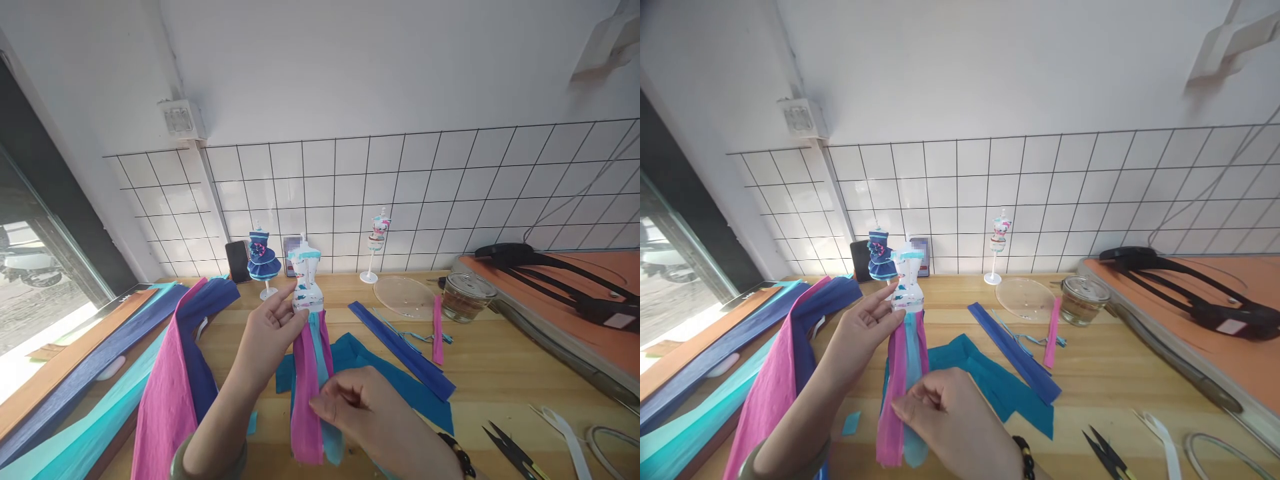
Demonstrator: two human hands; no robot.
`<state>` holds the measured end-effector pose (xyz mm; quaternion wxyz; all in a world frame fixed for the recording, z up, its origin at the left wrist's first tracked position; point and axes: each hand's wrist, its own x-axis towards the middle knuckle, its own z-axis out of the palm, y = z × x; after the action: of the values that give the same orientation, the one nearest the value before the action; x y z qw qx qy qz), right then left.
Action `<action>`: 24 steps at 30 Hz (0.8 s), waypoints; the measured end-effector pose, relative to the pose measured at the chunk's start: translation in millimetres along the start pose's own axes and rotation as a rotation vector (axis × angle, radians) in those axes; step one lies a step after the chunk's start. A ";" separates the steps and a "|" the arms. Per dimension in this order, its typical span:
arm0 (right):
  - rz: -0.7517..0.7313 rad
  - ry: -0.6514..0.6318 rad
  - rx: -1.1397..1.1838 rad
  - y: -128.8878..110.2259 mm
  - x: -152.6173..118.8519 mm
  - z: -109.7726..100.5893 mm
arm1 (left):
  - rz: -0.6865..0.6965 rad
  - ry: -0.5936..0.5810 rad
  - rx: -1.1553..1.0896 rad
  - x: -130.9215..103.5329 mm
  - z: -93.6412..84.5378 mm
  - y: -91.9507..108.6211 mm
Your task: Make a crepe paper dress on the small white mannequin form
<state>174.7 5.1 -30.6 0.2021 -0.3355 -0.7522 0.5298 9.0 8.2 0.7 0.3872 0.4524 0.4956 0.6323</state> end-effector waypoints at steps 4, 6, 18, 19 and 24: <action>0.101 -0.033 -0.048 8.9 1.9 8.8 | 0.008 0.016 0.016 0.4 -0.5 -0.2; 0.119 -0.043 -0.022 11.7 2.4 12.4 | 0.009 0.027 0.023 1.2 -1.6 0.0; 0.089 0.030 0.063 3.2 -0.9 8.3 | 0.009 0.082 -0.033 -0.3 -4.9 4.8; 0.074 0.057 0.088 2.7 -0.2 5.9 | 0.009 0.080 -0.032 -0.2 -5.5 5.4; -0.041 0.274 0.216 4.6 7.9 -7.0 | -0.037 0.023 -0.016 -0.4 -4.4 7.2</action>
<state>175.2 16.4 -32.8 0.3482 -0.3655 -0.6632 0.5526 4.6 5.1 7.2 0.3968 0.4326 0.5032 0.6342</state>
